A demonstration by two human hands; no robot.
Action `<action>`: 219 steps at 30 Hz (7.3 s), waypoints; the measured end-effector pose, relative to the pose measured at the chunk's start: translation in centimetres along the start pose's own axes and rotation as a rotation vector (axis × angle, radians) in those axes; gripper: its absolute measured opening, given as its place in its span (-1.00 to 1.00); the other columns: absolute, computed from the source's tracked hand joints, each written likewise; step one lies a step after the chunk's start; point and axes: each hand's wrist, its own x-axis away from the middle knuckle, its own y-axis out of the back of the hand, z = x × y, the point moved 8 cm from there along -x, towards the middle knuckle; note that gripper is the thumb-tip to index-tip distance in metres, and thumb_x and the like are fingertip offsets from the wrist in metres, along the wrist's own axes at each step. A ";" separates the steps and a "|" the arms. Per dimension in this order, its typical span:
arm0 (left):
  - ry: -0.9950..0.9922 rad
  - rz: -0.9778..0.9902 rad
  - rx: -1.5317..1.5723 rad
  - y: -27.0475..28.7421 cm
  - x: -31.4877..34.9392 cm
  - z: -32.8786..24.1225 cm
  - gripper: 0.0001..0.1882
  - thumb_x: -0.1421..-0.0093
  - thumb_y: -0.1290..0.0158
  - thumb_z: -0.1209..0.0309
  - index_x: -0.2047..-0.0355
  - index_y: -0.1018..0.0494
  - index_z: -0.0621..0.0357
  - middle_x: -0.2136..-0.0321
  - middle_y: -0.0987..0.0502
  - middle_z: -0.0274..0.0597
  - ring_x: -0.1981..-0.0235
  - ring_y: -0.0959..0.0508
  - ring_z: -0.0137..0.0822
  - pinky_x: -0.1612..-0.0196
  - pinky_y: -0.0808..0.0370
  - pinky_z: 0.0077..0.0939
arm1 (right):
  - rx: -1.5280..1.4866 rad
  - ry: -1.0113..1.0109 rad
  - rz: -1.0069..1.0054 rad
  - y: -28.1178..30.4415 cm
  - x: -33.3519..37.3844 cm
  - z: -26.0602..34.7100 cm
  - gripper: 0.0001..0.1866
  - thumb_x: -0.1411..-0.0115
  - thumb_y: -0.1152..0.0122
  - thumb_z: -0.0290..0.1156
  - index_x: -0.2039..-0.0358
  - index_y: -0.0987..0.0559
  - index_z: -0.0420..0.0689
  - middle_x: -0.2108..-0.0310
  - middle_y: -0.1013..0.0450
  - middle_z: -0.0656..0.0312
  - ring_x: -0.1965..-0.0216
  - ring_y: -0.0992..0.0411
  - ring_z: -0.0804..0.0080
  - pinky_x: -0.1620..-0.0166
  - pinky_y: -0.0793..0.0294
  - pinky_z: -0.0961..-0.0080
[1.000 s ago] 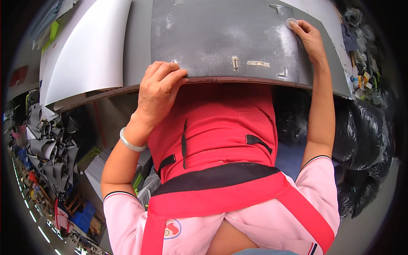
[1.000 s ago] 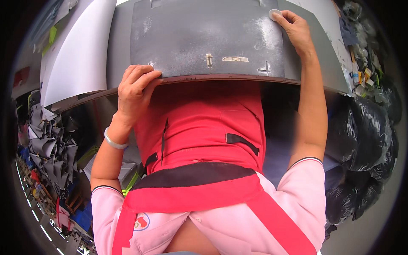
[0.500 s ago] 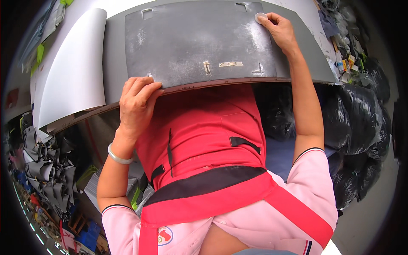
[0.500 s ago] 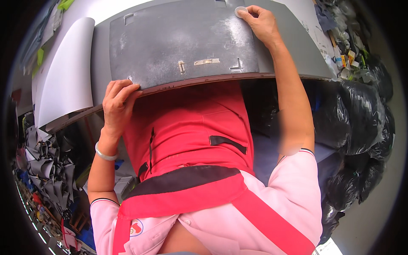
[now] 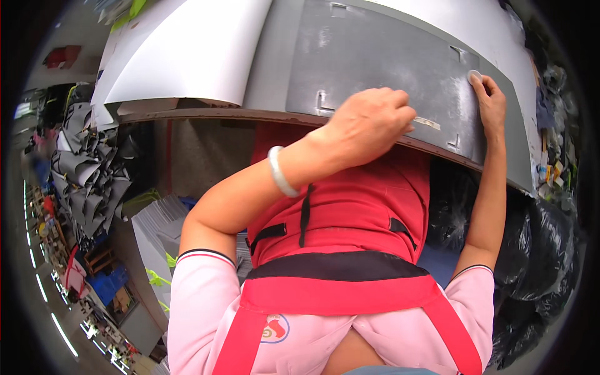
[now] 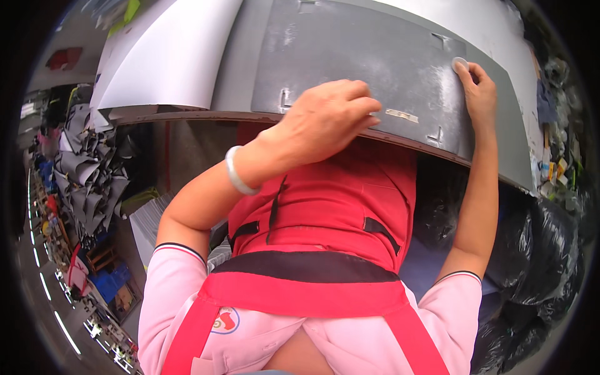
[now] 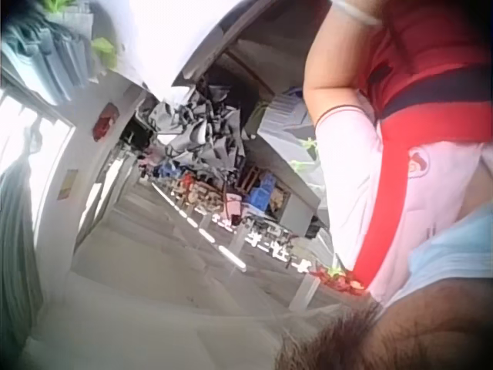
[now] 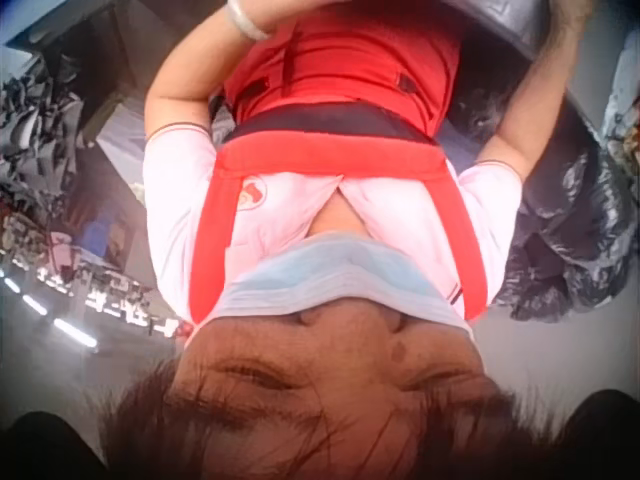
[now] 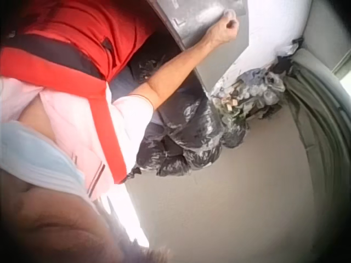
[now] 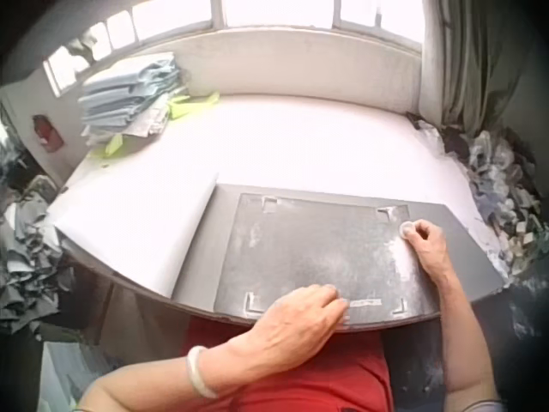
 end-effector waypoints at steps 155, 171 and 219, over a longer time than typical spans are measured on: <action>0.090 -0.051 -0.055 -8.3 -1.4 4.3 -0.52 -0.27 0.01 0.21 -0.17 -0.42 0.07 -0.25 -0.35 0.00 -0.36 -0.23 0.02 -0.41 0.09 0.36 | 0.447 0.459 0.599 -18.6 11.5 23.5 -0.76 -0.22 -0.30 -0.21 0.22 -0.66 -0.09 0.29 -0.60 0.06 0.24 -0.58 0.16 0.14 -0.52 0.33; 0.026 -0.037 -0.246 -6.9 -2.7 2.8 -0.71 -0.28 -0.05 0.32 0.04 -0.56 0.08 -0.08 -0.49 -0.08 -0.28 -0.36 -0.01 -0.32 -0.03 0.50 | -0.242 -0.239 0.068 0.8 -1.0 -0.1 -0.77 -0.31 -0.32 -0.23 0.18 -0.63 -0.12 0.24 -0.54 0.40 0.18 -0.48 0.65 0.09 -0.46 0.66; 0.200 0.407 0.209 2.3 1.8 5.8 -0.86 -0.12 -0.19 0.57 0.27 -0.61 0.28 0.17 -0.57 -0.11 0.20 -0.60 -0.02 0.09 -0.55 -0.24 | -0.976 -0.171 0.180 -3.2 -1.0 -0.2 -0.80 -0.30 -0.32 -0.27 0.19 -0.60 -0.12 0.35 -0.59 0.30 0.44 -0.57 0.62 0.40 -0.64 0.66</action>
